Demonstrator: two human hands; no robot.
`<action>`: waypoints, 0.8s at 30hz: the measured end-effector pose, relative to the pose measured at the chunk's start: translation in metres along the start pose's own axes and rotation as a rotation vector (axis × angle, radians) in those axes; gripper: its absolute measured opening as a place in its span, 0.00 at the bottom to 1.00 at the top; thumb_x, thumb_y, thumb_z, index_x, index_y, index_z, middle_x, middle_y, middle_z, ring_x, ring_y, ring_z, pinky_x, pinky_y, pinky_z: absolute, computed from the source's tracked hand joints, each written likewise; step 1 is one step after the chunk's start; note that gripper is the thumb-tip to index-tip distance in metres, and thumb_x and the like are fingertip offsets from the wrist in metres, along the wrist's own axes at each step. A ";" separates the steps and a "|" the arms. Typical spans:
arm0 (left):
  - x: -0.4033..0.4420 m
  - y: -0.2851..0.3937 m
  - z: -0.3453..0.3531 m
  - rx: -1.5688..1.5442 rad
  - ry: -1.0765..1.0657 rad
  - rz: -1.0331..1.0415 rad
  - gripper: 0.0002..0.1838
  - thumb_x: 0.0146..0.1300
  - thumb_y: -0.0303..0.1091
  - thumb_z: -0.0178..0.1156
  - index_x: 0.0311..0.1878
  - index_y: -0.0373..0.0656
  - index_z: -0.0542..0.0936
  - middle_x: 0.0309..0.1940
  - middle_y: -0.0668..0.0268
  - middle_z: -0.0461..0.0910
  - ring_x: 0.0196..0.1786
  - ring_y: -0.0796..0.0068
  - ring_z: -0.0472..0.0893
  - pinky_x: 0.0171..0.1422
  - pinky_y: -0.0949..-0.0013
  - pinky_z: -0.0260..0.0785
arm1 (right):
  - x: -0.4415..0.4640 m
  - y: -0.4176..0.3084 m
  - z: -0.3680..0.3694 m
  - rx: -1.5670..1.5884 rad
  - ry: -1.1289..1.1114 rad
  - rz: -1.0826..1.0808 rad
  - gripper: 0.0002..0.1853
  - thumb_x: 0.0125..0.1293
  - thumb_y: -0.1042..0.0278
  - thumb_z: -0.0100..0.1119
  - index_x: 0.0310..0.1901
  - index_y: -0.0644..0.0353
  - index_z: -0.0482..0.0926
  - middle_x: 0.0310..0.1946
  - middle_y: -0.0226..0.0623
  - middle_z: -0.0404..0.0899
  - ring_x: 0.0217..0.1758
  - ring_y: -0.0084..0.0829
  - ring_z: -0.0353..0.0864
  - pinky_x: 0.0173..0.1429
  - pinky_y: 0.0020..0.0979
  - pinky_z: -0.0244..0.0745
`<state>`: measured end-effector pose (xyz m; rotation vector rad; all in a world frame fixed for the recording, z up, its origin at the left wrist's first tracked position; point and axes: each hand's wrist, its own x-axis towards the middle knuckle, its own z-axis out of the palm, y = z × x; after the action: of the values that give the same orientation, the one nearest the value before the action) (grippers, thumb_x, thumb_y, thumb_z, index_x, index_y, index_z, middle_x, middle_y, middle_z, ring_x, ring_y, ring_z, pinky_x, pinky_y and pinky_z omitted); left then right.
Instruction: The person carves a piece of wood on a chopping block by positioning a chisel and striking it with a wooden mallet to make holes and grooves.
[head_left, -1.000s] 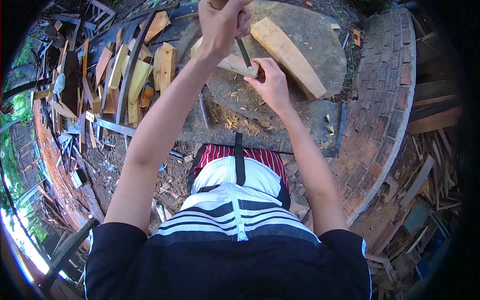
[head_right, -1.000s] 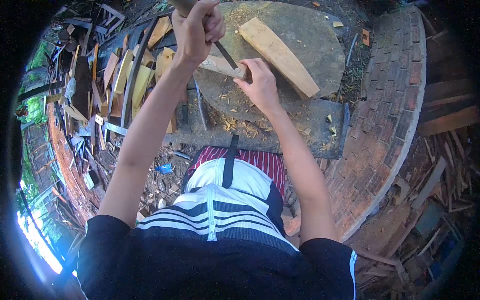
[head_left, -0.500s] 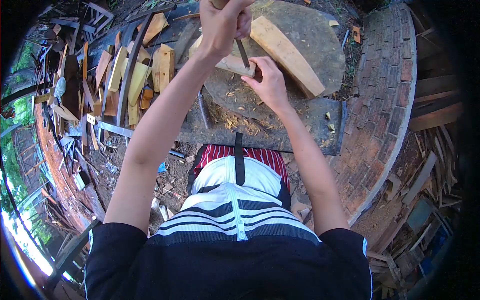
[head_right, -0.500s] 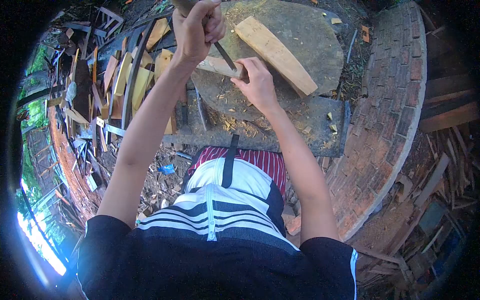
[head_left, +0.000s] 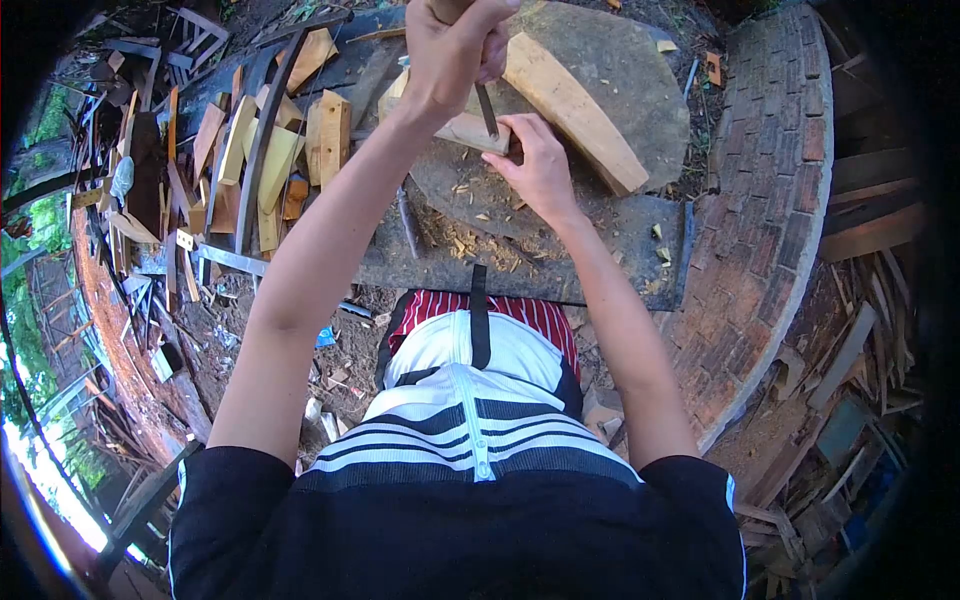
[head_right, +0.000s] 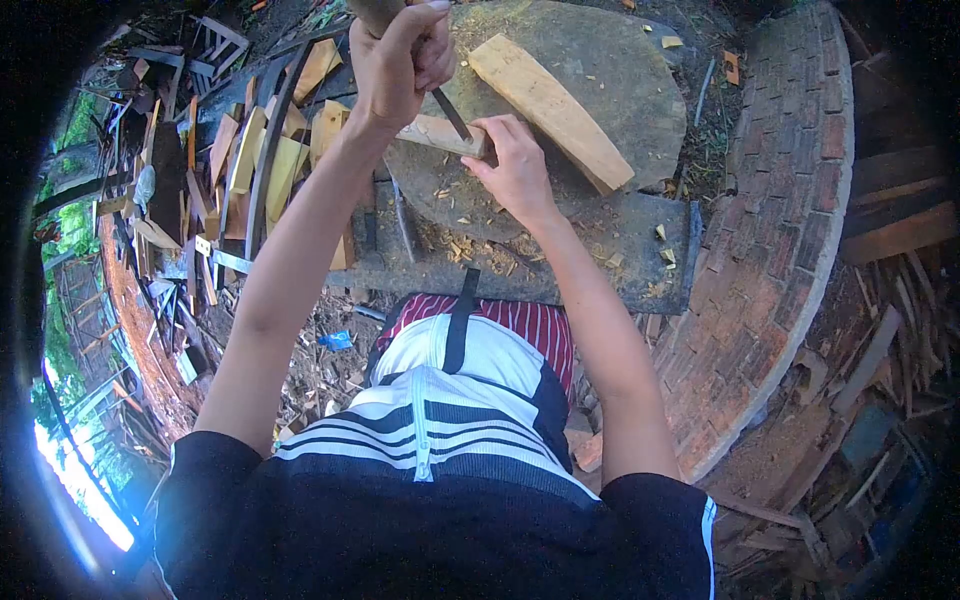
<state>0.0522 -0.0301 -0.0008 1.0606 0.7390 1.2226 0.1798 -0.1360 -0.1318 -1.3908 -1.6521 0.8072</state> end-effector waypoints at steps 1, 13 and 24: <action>-0.001 0.000 0.001 0.001 -0.001 0.000 0.13 0.70 0.28 0.62 0.30 0.44 0.70 0.16 0.73 0.68 0.13 0.83 0.64 0.17 0.74 0.56 | 0.000 0.001 0.000 0.000 0.001 0.000 0.27 0.54 0.71 0.79 0.55 0.60 0.79 0.48 0.43 0.81 0.52 0.46 0.82 0.57 0.43 0.79; -0.002 -0.002 0.002 0.045 -0.016 0.023 0.11 0.70 0.27 0.62 0.32 0.44 0.71 0.18 0.74 0.68 0.15 0.84 0.65 0.19 0.74 0.58 | 0.000 0.000 -0.002 -0.070 0.021 -0.063 0.26 0.57 0.70 0.79 0.56 0.61 0.79 0.48 0.41 0.81 0.49 0.41 0.85 0.53 0.37 0.82; -0.003 0.000 0.003 0.030 -0.025 -0.004 0.11 0.70 0.28 0.62 0.32 0.44 0.71 0.17 0.74 0.68 0.15 0.84 0.65 0.19 0.74 0.57 | -0.001 0.000 -0.001 -0.016 0.006 -0.019 0.28 0.54 0.71 0.78 0.57 0.61 0.79 0.49 0.43 0.80 0.52 0.46 0.82 0.57 0.42 0.79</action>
<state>0.0542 -0.0339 0.0006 1.0969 0.7421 1.1963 0.1805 -0.1367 -0.1316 -1.3854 -1.6676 0.7797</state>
